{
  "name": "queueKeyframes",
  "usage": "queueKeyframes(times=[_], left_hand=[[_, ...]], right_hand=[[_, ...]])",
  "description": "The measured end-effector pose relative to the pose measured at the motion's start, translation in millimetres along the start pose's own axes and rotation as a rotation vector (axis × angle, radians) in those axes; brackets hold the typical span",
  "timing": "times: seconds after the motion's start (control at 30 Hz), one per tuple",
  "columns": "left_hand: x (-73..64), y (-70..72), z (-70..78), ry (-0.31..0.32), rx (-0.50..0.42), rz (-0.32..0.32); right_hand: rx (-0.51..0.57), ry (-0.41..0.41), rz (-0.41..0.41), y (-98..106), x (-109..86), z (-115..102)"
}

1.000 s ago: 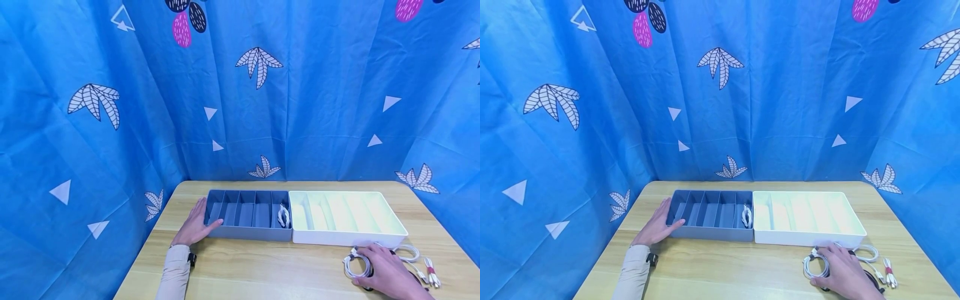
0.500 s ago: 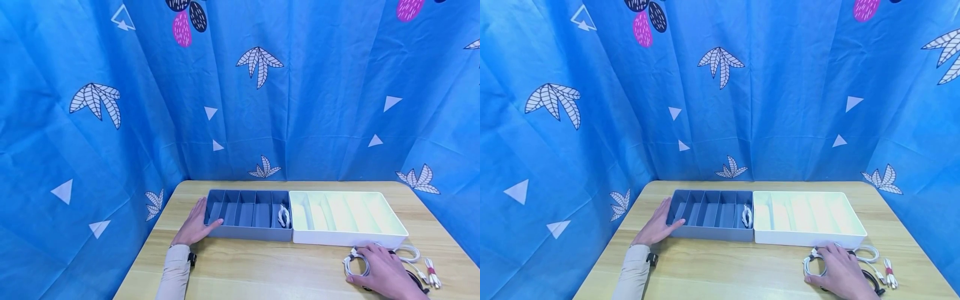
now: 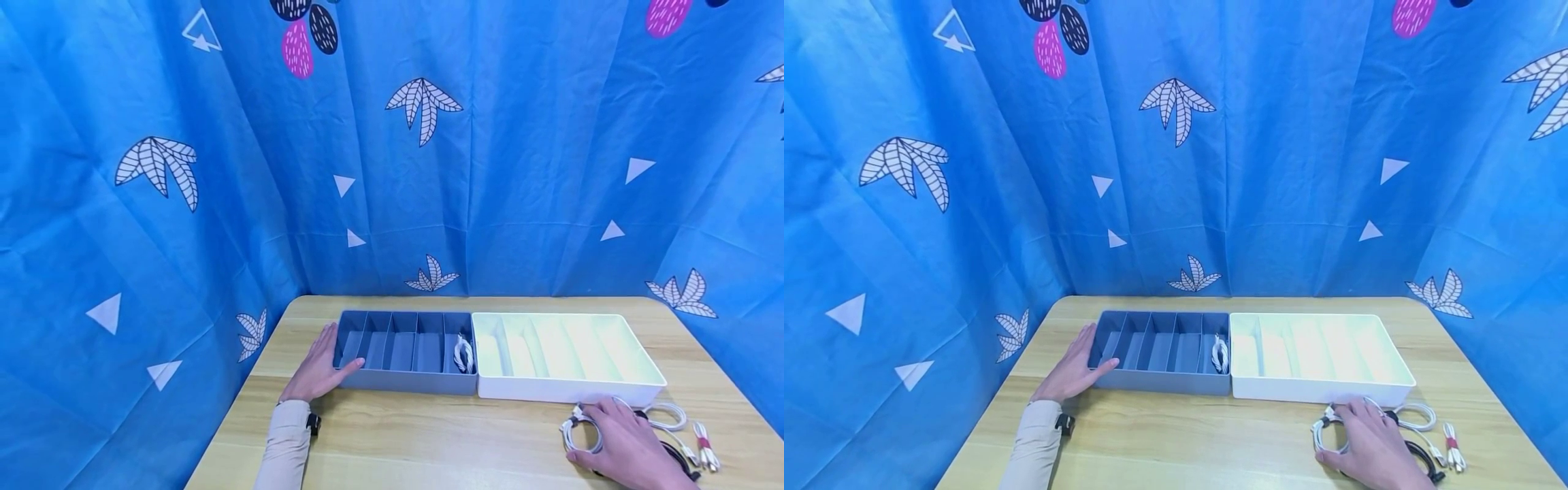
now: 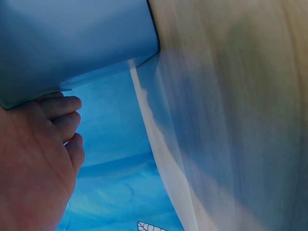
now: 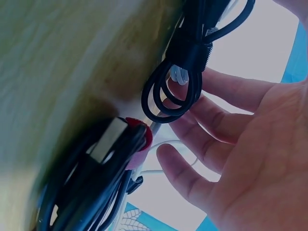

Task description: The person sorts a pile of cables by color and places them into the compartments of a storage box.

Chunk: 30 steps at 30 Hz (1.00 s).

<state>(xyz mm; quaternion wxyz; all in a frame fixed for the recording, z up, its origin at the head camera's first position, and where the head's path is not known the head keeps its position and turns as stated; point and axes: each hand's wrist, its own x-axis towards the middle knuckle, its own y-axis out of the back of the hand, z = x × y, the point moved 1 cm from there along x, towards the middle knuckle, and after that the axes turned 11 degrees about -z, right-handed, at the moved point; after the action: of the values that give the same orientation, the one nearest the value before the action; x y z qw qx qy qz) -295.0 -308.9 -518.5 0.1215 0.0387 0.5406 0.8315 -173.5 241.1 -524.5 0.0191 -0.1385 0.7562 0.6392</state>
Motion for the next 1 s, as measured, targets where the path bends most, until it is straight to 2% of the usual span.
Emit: queueKeyframes(times=[0.47, 0.7, 1.0], left_hand=[[-1.9, 0.3, -0.3, 0.000, -0.001, -0.007], [-2.7, 1.3, 1.1, -0.013, 0.000, 0.000], [-1.6, 1.2, 1.2, -0.013, 0.003, -0.002]], right_hand=[[0.025, 0.000, -0.051, 0.1, -0.7, 1.5], [0.012, 0.047, 0.004, 2.9, -6.3, -0.1], [0.012, 0.062, 0.009, 8.0, -7.1, -0.6]])
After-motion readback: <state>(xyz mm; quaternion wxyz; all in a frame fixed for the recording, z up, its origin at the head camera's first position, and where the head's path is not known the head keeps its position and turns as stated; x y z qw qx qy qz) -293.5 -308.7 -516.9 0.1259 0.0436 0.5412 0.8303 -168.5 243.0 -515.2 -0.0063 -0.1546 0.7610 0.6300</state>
